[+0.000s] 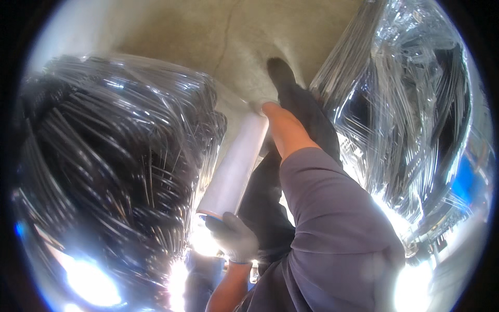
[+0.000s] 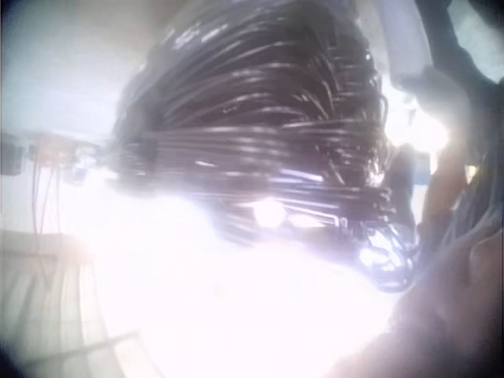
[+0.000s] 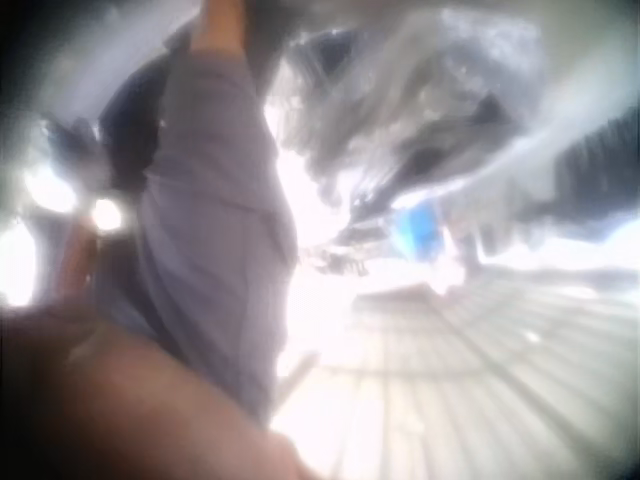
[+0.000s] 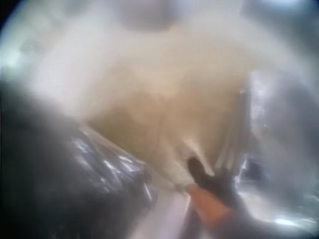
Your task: The person wraps a stack of bent metal frames with plastic stretch film by hand, starting at the top and circling the stack multiple times.
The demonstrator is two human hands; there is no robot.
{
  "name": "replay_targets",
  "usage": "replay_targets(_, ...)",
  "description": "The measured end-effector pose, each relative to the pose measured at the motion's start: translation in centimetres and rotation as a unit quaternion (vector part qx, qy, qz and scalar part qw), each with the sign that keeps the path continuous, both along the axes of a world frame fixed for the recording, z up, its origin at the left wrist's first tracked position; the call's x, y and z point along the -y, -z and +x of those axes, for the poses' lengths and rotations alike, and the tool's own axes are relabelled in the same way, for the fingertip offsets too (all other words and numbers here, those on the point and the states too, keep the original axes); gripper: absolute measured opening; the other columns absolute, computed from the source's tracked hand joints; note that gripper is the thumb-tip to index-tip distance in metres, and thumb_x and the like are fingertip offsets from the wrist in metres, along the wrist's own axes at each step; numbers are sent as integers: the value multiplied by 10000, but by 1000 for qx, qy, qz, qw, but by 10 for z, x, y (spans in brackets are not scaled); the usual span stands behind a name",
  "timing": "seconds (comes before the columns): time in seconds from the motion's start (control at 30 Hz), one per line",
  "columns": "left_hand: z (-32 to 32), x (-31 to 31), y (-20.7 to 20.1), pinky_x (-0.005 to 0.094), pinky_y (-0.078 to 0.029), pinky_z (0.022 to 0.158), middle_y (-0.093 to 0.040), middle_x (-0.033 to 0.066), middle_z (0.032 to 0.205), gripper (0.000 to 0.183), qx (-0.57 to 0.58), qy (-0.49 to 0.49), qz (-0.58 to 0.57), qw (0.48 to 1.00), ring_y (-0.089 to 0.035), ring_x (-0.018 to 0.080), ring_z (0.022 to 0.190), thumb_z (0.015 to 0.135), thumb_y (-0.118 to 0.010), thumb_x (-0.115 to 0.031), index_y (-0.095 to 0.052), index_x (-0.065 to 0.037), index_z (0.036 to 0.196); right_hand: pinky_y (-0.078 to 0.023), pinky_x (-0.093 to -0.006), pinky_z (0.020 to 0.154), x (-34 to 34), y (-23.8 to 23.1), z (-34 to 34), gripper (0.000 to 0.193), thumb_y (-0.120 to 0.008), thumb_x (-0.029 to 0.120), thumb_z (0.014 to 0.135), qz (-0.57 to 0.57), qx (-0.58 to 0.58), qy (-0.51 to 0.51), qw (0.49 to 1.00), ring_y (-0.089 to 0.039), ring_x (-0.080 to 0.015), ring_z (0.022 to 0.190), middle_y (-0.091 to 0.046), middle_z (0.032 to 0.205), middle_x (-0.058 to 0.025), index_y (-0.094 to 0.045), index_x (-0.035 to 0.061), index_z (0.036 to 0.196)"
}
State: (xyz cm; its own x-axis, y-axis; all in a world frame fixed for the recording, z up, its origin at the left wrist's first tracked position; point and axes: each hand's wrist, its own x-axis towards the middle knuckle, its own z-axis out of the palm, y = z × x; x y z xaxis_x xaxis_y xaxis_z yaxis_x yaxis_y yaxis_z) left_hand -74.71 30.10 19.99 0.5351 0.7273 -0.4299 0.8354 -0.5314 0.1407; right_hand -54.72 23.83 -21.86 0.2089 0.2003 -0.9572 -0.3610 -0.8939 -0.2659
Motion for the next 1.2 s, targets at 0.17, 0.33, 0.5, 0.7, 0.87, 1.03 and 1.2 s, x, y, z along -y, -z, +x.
replay_targets(0.17,-7,-9,-30,577,-477,957,-553,393,1293,462,-127,-56,-38,990,-590,504,1146,1122,-441,-244,-516,175,1303,-341,-432,1255,34,10,-28,766,-440,624,1076,-70,-11,-16,997,-437,-363,1550,-517,1624,-216,-589,17,1518)
replay_targets(0.33,-24,-3,-53,547,-506,832,-567,364,1235,292,-108,-11,-46,993,-628,473,992,1107,-473,-216,-592,50,1091,-365,-437,1239,72,65,-60,741,-446,612,1071,-85,20,-31,996,-488,-383,1512,-572,1570,-232,-654,10,1450)
replay_targets(0.5,-51,19,-62,523,-541,735,-630,290,1111,199,-51,80,26,995,-691,441,882,1093,-502,-154,-611,10,1064,-382,-434,1220,102,-25,-57,800,-479,660,1037,-115,16,-16,993,-532,-388,1473,-605,1526,-251,-661,-9,1436)
replay_targets(0.7,-70,11,-79,519,-547,723,-674,292,935,244,-2,-37,-95,995,-700,449,804,1104,-507,-186,-571,48,1126,-407,-412,1182,138,-66,-81,758,-569,660,1000,-148,28,-2,989,-573,-350,1428,-645,1482,-222,-675,56,1445)
replay_targets(0.87,-94,-12,-84,515,-557,706,-709,320,934,380,30,2,-126,992,-722,477,813,1105,-537,-222,-533,124,1263,-383,-450,1209,163,-34,-121,844,-484,730,988,-103,-30,27,994,-496,-329,1520,-597,1547,-220,-663,56,1462)
replay_targets(1.03,-148,-30,-76,553,-560,692,-702,342,895,407,35,84,-114,989,-713,526,803,1095,-535,-200,-493,151,1296,-406,-457,1193,165,-64,-176,806,-539,685,978,-113,35,63,991,-549,-365,1466,-621,1518,-231,-670,46,1451)
replay_targets(1.2,-158,-39,-91,589,-559,632,-695,363,821,428,29,140,-85,986,-707,560,761,1073,-535,-167,-460,188,1300,-349,-436,1241,168,-101,-213,824,-504,680,1013,-165,-16,97,981,-476,-353,1529,-528,1625,-206,-592,51,1539)
